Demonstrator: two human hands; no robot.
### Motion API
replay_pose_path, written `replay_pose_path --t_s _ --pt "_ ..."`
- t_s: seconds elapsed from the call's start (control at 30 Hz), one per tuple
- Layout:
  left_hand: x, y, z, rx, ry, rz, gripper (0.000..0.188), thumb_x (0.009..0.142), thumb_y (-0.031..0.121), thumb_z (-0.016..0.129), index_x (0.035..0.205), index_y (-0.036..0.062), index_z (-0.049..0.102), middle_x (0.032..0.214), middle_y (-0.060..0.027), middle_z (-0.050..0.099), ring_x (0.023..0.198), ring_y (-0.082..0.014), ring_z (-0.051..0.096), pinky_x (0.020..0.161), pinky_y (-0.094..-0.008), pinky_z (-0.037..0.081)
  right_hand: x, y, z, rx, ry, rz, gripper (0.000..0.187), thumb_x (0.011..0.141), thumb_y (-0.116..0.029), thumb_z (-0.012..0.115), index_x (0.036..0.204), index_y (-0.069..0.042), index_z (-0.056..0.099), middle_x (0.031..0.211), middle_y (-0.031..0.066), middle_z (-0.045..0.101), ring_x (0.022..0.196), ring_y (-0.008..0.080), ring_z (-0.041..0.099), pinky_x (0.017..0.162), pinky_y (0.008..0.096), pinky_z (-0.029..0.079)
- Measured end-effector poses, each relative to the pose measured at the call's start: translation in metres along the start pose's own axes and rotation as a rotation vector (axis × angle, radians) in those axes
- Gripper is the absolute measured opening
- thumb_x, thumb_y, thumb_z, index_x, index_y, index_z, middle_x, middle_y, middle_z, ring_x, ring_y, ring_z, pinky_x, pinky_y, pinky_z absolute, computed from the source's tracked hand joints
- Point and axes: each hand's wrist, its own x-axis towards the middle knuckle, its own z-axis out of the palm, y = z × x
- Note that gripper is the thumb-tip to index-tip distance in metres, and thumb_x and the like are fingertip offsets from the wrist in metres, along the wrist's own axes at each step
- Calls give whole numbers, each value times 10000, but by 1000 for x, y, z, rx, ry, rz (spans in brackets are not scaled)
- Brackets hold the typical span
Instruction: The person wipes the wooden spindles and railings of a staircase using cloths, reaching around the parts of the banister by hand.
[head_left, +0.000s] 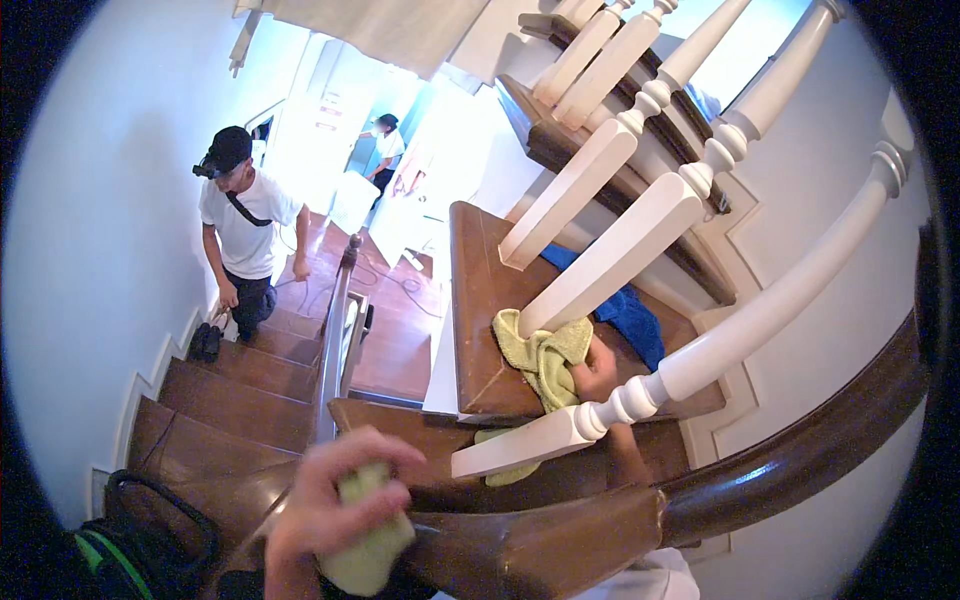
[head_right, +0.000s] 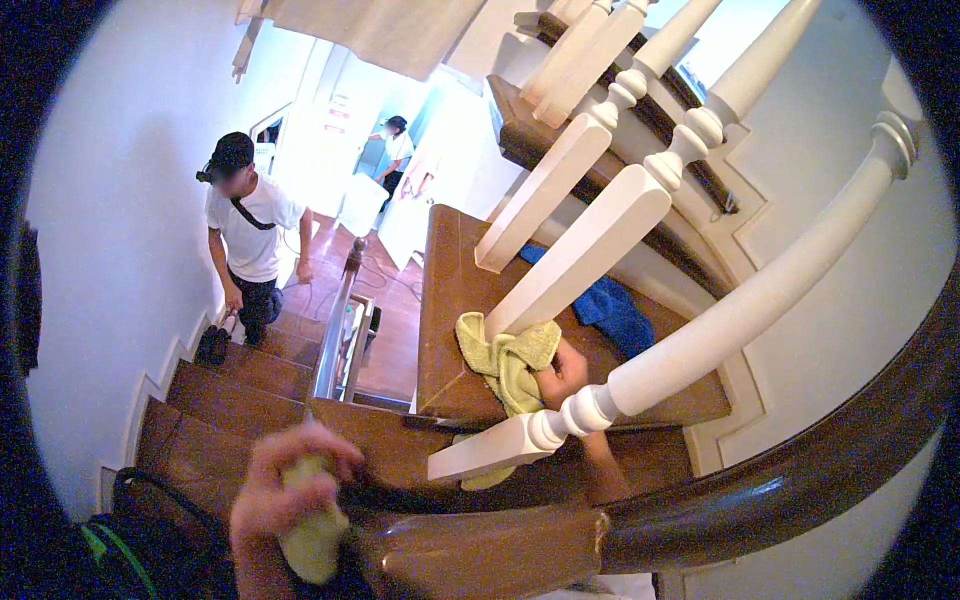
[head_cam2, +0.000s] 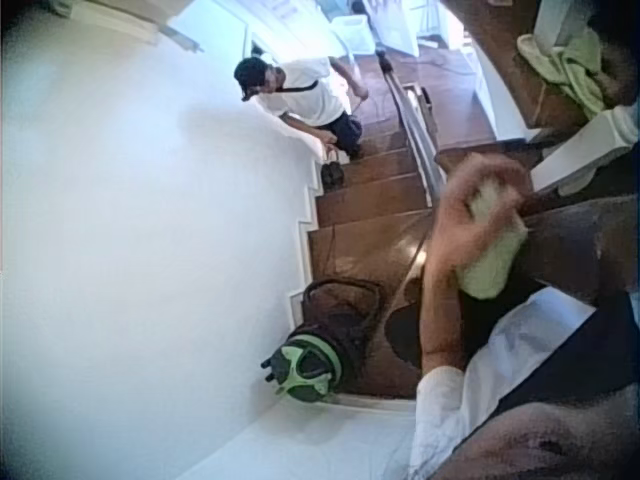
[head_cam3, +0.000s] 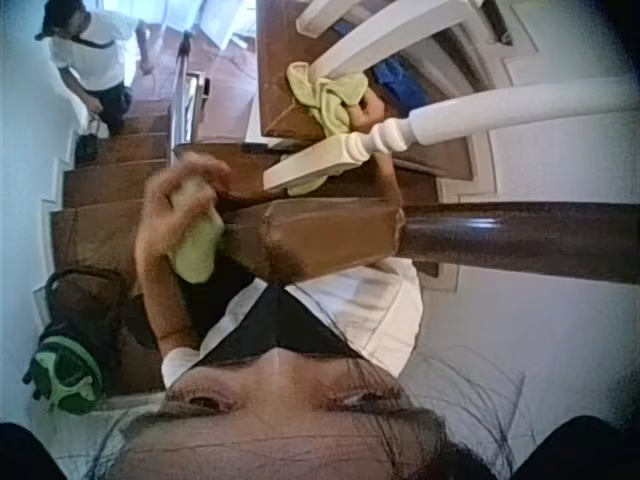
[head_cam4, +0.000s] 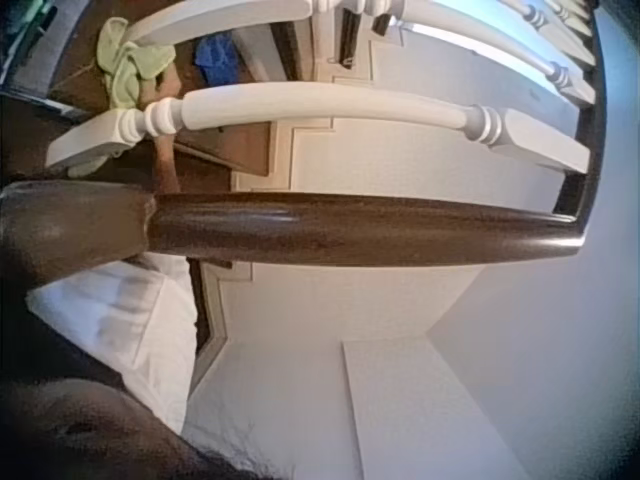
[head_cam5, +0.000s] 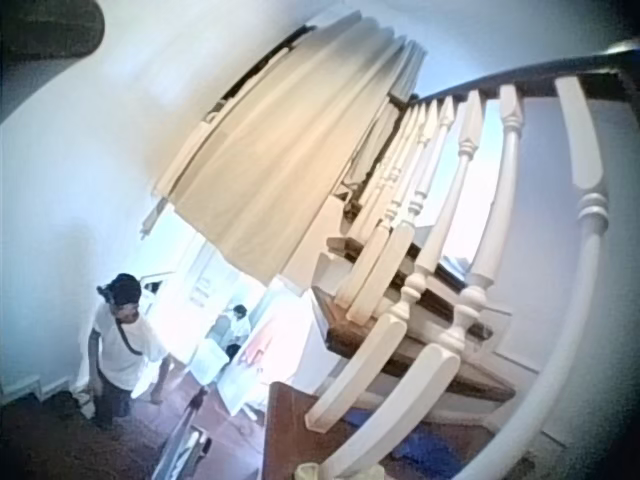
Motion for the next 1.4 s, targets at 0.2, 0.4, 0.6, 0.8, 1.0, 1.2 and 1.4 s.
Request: replay_pose_path --t_s 0.2,0.4,0.6,0.8,1.0,1.2,1.4 --pt "198 39 -38 -263 673 356 316 830 305 524 934 8 545 823 -80 518 690 -146 524 627 -269 431 -5 37 23 203 129 -5 246 843 -164 539 1027 -11 595 963 136 652 899 199 619 805 317 469" --pt "393 57 77 38 602 507 626 768 292 653 1215 -17 341 1178 -253 420 1134 -359 415 964 -411 335 -6 44 32 393 89 63 287 840 -150 528 1085 -7 573 1019 119 639 947 195 596 842 303 447" --pt "344 -70 113 513 481 603 522 791 217 622 1241 38 429 1169 -197 536 1119 -347 487 945 -453 365 -10 35 24 333 100 -12 299 839 -128 502 1107 -4 548 1048 132 621 975 194 580 852 308 438" --pt "297 -100 62 1111 370 354 455 834 308 550 1193 35 490 1067 -190 596 1074 -386 515 878 -536 397 3 37 44 411 102 -35 288 850 -121 505 1114 -11 539 1045 125 619 978 192 578 855 298 431" --pt "294 -45 68 530 569 117 425 841 350 540 1094 8 557 942 -253 613 906 -418 581 795 -460 460 -16 43 33 351 105 -12 297 846 -122 514 1124 -19 533 1049 123 616 975 201 579 861 298 428" --pt "296 66 103 -396 342 523 456 834 382 595 1062 -9 542 824 -136 623 733 -238 606 697 -353 474 -10 36 35 353 118 26 310 839 -118 520 1135 -28 528 1059 117 613 980 203 576 868 299 425" --pt "257 35 138 185 274 681 399 844 306 583 1154 65 514 914 -181 621 844 -299 609 747 -355 467 -1 30 45 323 95 2 361 850 -123 493 1201 -42 480 1077 127 606 1028 217 563 886 314 415"
